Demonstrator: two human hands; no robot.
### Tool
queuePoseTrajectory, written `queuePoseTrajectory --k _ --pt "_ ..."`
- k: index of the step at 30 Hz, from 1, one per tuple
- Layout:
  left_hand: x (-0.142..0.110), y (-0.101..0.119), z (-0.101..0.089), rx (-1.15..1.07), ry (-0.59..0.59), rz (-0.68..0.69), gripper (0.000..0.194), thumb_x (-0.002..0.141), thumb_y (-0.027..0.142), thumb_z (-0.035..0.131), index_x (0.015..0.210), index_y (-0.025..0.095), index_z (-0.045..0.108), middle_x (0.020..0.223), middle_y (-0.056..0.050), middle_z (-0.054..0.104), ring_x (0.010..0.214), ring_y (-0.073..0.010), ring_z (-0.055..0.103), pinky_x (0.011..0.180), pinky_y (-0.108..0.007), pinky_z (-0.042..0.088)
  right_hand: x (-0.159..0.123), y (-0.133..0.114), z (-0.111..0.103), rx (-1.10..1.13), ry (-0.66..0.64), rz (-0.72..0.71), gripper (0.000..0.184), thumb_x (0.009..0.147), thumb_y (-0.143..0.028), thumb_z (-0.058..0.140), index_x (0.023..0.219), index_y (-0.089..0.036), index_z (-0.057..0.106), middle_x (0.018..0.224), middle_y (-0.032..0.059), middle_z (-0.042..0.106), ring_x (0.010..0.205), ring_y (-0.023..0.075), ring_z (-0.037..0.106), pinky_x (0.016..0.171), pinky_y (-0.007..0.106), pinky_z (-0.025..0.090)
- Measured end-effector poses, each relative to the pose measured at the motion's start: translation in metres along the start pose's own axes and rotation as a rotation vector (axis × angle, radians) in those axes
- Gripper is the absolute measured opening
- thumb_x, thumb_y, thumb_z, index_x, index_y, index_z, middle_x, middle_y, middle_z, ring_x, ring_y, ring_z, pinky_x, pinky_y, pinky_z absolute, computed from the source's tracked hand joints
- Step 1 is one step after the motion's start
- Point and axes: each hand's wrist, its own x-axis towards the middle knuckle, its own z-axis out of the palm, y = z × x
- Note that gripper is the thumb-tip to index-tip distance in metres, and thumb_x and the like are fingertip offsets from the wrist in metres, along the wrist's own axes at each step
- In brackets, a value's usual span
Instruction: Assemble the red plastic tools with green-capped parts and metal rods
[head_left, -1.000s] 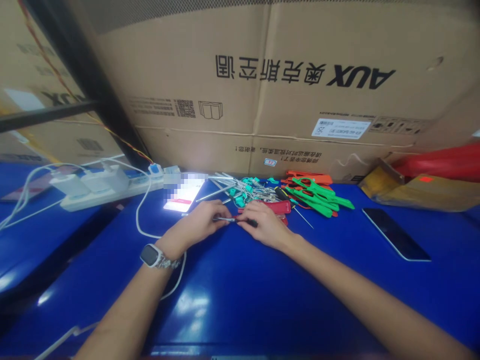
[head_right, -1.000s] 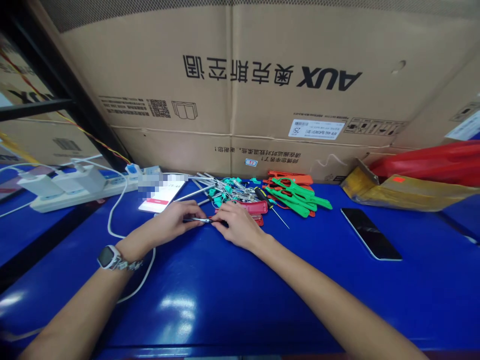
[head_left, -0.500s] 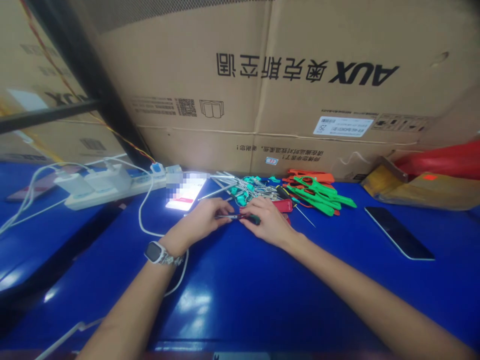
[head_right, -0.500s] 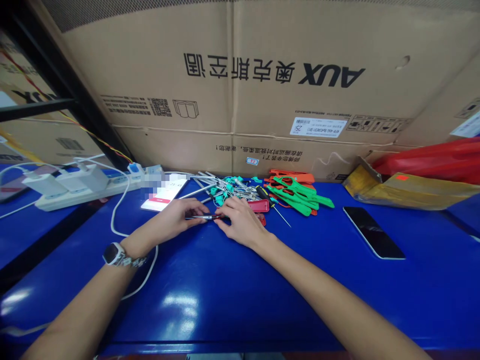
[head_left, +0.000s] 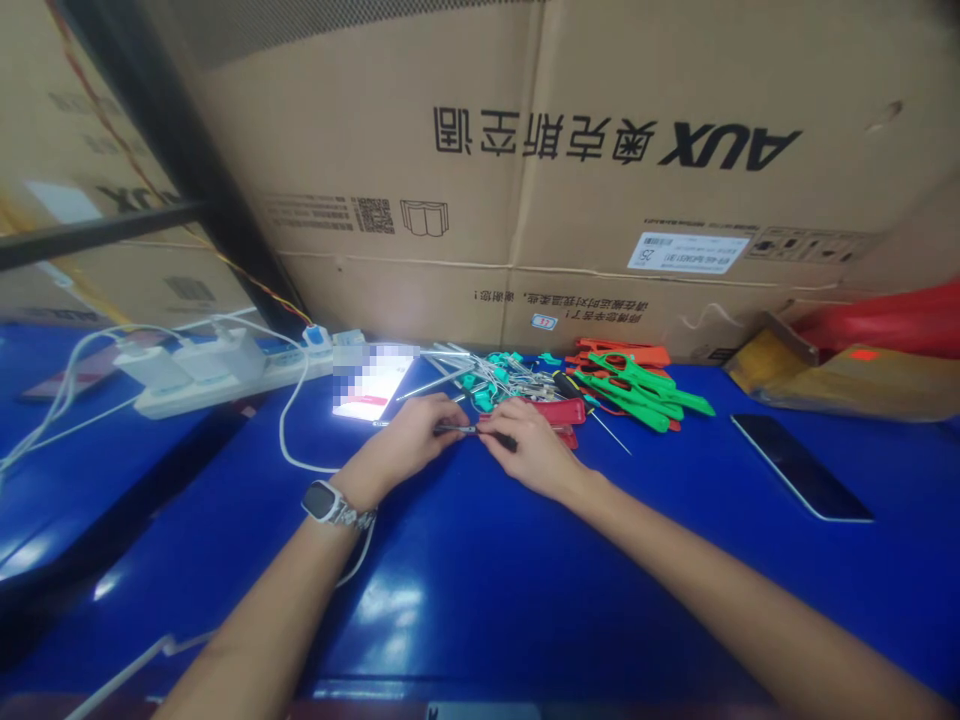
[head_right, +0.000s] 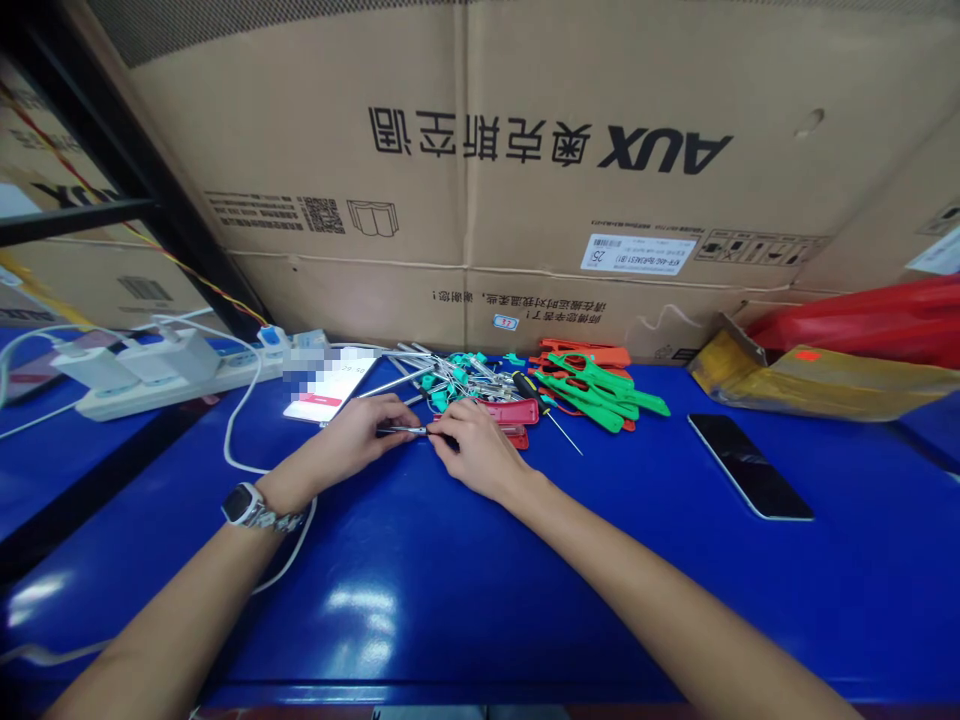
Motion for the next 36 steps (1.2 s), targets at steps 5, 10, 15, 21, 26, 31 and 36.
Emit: queuePoseTrajectory --k 5,10,15,21,26,31,36 --pt "0.001 -0.001 0.001 0.018 -0.004 0.056 0.017 0.091 0.015 0.057 0.098 0.018 0.073 0.096 -0.007 0.068 0.086 -0.0194 0.064 0.082 -0.032 0.049 0.0 -0.002 -0.001 0.071 0.04 0.039 0.021 0.089 -0.012 0.057 0.098 -0.019 0.075 0.088 0.0069 0.067 0.088 0.0203 0.06 0.082 0.037 0.052" --pt "0.0 -0.003 0.002 0.075 -0.043 0.076 0.023 0.093 0.016 0.055 0.102 0.021 0.075 0.096 -0.007 0.066 0.086 -0.0194 0.063 0.08 -0.031 0.048 0.001 -0.003 -0.001 0.086 0.04 0.063 0.023 0.088 -0.012 0.056 0.098 -0.019 0.076 0.088 0.0072 0.067 0.088 0.0205 0.061 0.082 0.038 0.052" --pt "-0.001 -0.002 0.004 0.196 -0.065 0.046 0.022 0.092 0.018 0.055 0.101 0.018 0.075 0.098 -0.01 0.063 0.09 -0.0224 0.061 0.082 -0.034 0.048 0.001 -0.003 -0.002 0.082 0.027 0.057 0.023 0.088 -0.012 0.056 0.098 -0.019 0.075 0.088 0.007 0.066 0.088 0.0204 0.06 0.082 0.037 0.052" --pt "-0.003 0.004 0.002 0.191 -0.077 0.041 0.024 0.093 0.02 0.054 0.105 0.017 0.073 0.099 -0.011 0.062 0.091 -0.0234 0.061 0.084 -0.036 0.049 0.0 -0.003 -0.002 0.083 0.025 0.054 0.023 0.088 -0.011 0.056 0.098 -0.019 0.075 0.087 0.0067 0.065 0.088 0.0201 0.059 0.081 0.036 0.051" --pt "-0.002 0.007 0.002 0.113 -0.052 0.011 0.027 0.09 0.021 0.06 0.116 0.02 0.069 0.104 -0.009 0.065 0.098 -0.0236 0.062 0.09 -0.036 0.049 0.001 -0.002 -0.002 0.092 0.025 0.069 0.021 0.088 -0.011 0.057 0.096 -0.019 0.074 0.088 0.0064 0.065 0.088 0.0198 0.06 0.082 0.036 0.051" --pt "0.001 0.009 0.006 0.094 -0.041 0.046 0.022 0.094 0.023 0.056 0.107 0.019 0.072 0.099 -0.009 0.066 0.092 -0.0221 0.064 0.084 -0.033 0.049 0.004 -0.007 -0.007 0.145 0.054 0.076 0.021 0.088 -0.01 0.055 0.096 -0.02 0.071 0.087 0.0048 0.066 0.088 0.0186 0.061 0.082 0.034 0.051" --pt "0.001 0.01 0.008 0.116 -0.039 0.047 0.023 0.092 0.032 0.061 0.108 0.019 0.071 0.105 -0.009 0.066 0.098 -0.024 0.062 0.089 -0.036 0.049 0.004 -0.007 -0.042 -0.09 0.052 0.104 0.018 0.089 -0.013 0.055 0.098 -0.02 0.069 0.098 0.007 0.066 0.097 0.0228 0.058 0.09 0.042 0.046"
